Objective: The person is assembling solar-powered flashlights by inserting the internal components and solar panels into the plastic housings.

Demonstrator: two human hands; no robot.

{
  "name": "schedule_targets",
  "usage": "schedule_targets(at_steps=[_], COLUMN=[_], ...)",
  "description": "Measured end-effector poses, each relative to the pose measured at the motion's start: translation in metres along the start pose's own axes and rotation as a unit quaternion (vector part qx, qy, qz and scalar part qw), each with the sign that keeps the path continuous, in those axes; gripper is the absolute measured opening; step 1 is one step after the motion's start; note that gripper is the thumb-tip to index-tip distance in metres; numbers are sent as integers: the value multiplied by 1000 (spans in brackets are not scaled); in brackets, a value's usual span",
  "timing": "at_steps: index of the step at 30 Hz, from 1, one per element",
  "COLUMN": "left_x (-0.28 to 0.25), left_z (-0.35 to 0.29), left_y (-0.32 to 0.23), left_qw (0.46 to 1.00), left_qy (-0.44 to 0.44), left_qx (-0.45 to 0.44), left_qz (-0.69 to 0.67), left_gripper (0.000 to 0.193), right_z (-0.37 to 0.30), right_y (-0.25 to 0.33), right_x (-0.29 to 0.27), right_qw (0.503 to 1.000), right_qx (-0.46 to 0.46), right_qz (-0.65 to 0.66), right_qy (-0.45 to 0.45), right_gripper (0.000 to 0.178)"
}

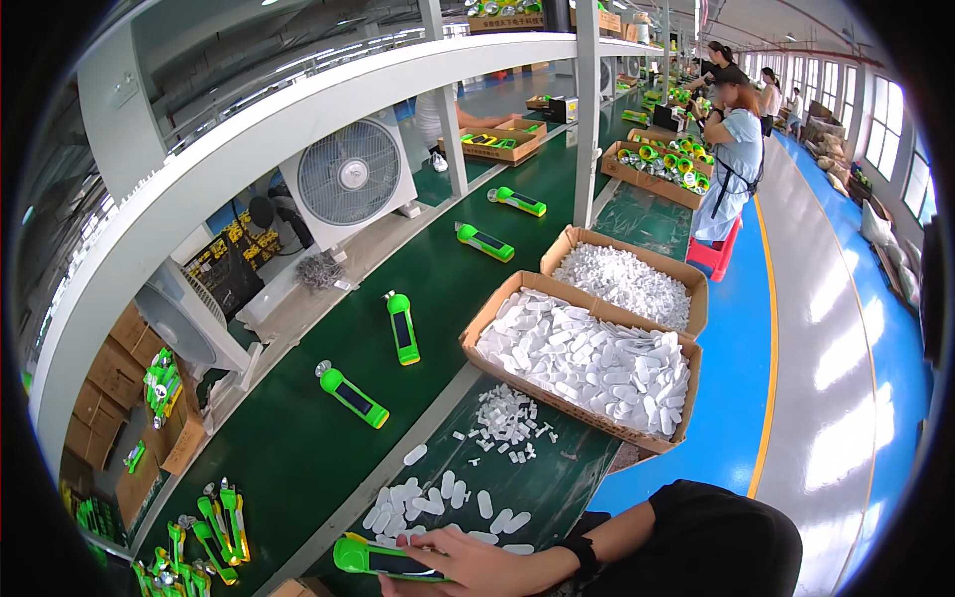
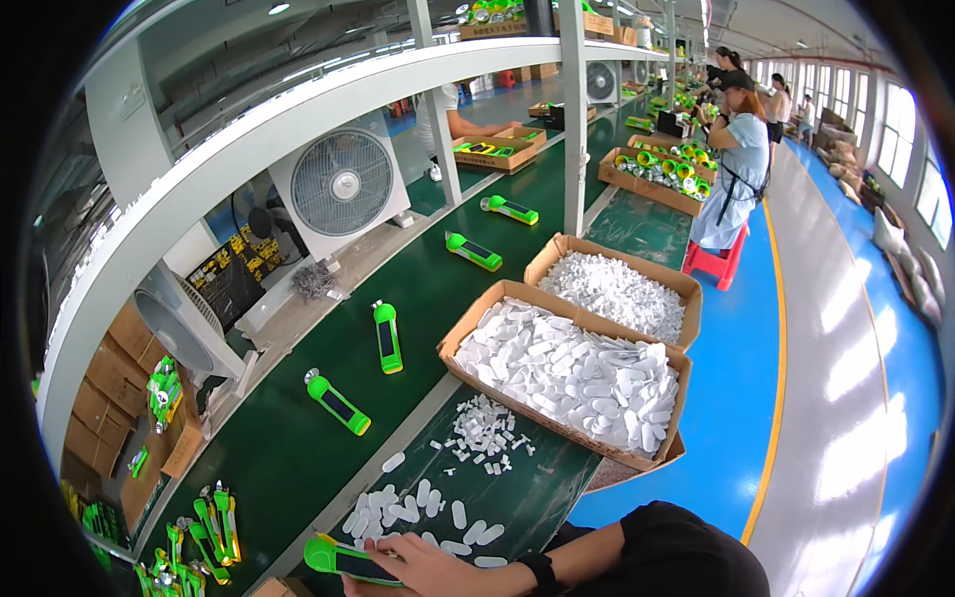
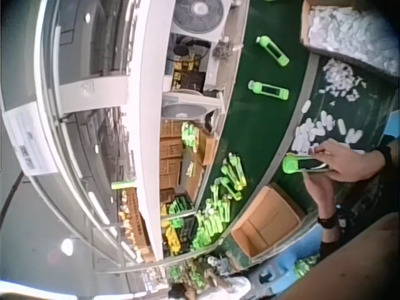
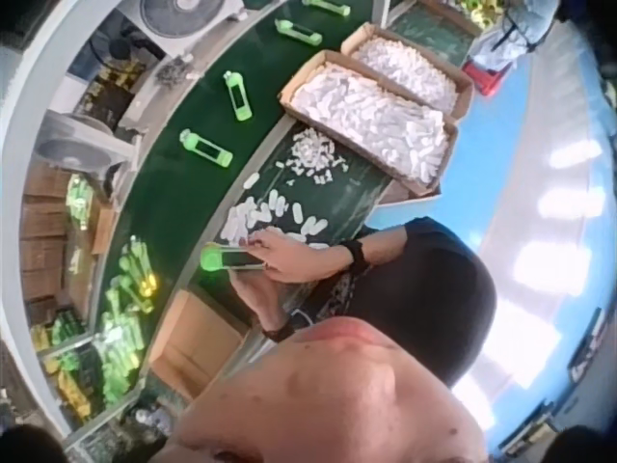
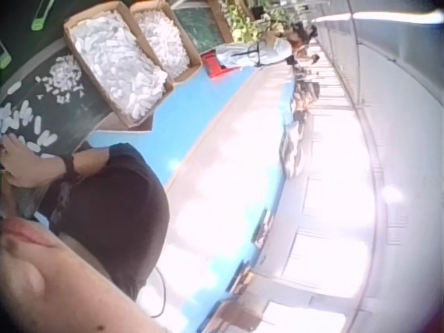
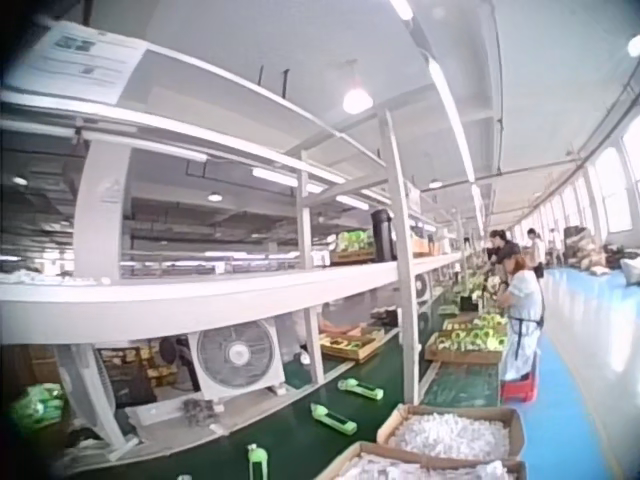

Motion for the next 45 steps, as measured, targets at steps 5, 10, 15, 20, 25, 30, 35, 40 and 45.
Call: schedule_targets(at_steps=[5,10,15,20,25,30,35,40,45], left_x=[16,4,-2,6,10,8,6,7,-17], left_z=[2,6,1,-2,-2,3,5,5,5], left_y=[-2,3,-17,-12,-11,-10,-9,-7,-7], left_qw=[989,988,987,990,986,983,981,980,974], left_qy=[21,24,0,7,-8,12,30,-11,-68], left_qx=[135,135,144,125,134,139,151,170,169], left_qz=[58,71,68,68,94,117,119,98,135], left_gripper=[37,40,37,35,35,37,38,36,34], right_z=[9,12,21,14,13,13,12,-3,3], right_y=[-21,-2,-26,-78,-89,-82,-69,-75,-49], right_x=[-9,-32,-10,25,33,23,19,36,30], right_qw=[998,993,996,937,869,879,873,901,966], right_qx=[13,-91,-62,105,178,178,178,201,72], right_qz=[54,-50,55,328,452,429,443,374,233], right_qy=[1,-63,-14,55,97,104,103,92,84], right_gripper=[51,48,47,40,40,39,39,38,39])
Point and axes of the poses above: each hand's wrist, its own z-axis towards the middle knuckle, its own x-axis out of the palm, y = z × x, the point moved 7 cm from there along z, towards the middle knuckle, and after that the axes turned 8 degrees about x, right-handed, at the moved point
